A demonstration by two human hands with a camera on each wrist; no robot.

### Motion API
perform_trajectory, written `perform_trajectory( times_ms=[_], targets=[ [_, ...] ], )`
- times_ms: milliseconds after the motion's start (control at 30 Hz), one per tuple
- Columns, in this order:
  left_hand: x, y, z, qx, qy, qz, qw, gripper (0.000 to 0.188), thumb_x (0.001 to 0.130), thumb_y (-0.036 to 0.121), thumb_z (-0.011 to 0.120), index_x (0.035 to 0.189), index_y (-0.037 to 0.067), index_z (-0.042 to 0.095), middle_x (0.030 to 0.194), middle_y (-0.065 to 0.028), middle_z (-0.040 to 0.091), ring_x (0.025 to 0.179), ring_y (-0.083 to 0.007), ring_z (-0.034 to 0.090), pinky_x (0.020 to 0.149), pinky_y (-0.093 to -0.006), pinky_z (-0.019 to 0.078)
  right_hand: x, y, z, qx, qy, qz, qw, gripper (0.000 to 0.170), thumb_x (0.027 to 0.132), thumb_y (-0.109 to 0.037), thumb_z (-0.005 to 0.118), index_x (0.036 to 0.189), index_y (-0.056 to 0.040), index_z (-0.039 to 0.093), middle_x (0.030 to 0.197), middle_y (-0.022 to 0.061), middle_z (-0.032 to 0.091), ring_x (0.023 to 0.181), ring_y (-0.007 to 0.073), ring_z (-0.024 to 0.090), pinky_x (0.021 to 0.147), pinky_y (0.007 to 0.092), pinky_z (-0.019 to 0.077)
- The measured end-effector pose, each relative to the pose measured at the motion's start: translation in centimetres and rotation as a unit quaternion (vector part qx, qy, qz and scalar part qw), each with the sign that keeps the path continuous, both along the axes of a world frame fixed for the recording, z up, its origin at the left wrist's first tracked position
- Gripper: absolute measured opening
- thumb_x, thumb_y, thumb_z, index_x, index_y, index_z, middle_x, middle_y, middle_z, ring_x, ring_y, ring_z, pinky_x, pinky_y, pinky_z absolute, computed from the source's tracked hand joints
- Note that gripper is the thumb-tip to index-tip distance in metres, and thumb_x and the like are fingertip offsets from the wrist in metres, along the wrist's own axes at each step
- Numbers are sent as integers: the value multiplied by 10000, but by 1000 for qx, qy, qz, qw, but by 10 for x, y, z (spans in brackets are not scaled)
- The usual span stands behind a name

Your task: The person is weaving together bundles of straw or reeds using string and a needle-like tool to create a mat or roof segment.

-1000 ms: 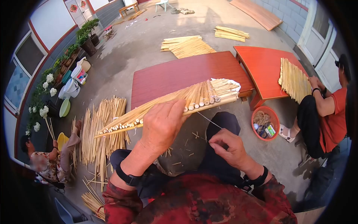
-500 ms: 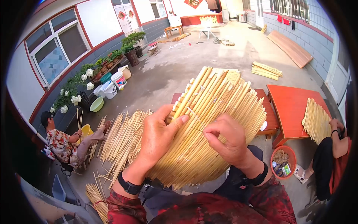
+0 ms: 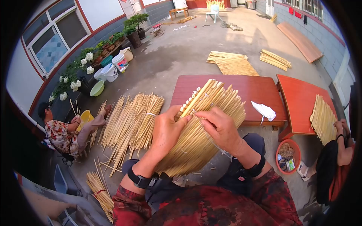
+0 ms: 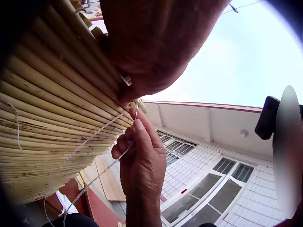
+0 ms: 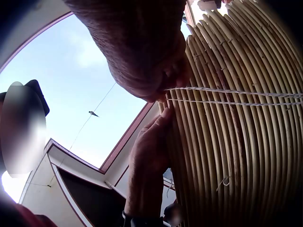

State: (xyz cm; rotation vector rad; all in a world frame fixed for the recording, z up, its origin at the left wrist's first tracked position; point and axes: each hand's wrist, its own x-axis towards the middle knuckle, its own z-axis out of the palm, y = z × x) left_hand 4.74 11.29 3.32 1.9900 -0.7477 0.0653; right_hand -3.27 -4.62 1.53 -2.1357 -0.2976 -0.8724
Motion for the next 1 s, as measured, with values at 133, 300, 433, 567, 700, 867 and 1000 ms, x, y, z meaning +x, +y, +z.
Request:
perform_trajectory(
  times_ms=[133,300,433,567,700,867,1000],
  targets=[
    [0,-12,-4,40,47,-29,998,236,801,79,679,1014,-14,637,756,-4,628,679,-50,519,605,-223,437,1,-11,-8,-10,12,-8,1000,229,813,-52,599,1041,-71,613,789,105,535,711,273,569,621,356,461],
    [9,-26,-24,28,70,-76,994,233,787,102,677,999,14,640,696,-114,644,611,-129,586,575,-288,458,-8,-23,-20,-22,53,-45,997,238,819,-58,589,1056,-68,611,795,108,530,737,279,569,641,363,464],
    [10,-35,-26,73,82,-81,991,235,795,88,670,1016,13,641,711,-96,655,624,-97,572,578,-277,457,-13,-29,-31,-2,73,-57,996,240,828,-69,579,1067,-67,605,796,113,526,751,288,568,658,373,465],
    [17,-46,-36,57,134,-98,984,226,805,89,664,1018,17,644,726,-71,662,642,-79,561,590,-271,455,-16,-39,-47,32,89,-70,993,236,836,-80,573,1070,-66,601,801,116,527,762,292,571,666,374,466],
    [23,-58,-40,82,124,-117,982,222,812,94,663,1022,25,648,736,-53,661,658,-69,555,604,-259,453,-14,-45,-55,51,107,-76,990,231,841,-88,568,1070,-71,600,810,116,531,766,292,572,669,374,468],
    [27,-71,-43,79,134,-141,978,234,812,102,667,1029,19,644,739,-49,661,660,-69,554,603,-259,452,-17,-53,-56,57,111,-97,987,237,840,-84,568,1073,-78,606,819,116,537,770,291,574,676,372,472],
    [27,-82,-41,89,137,-168,972,239,818,97,660,1041,14,637,768,-53,663,689,-68,557,613,-255,453,-22,-62,-60,62,94,-111,987,243,852,-53,549,1086,-74,609,767,103,496,693,250,540,630,341,445]
  ],
)
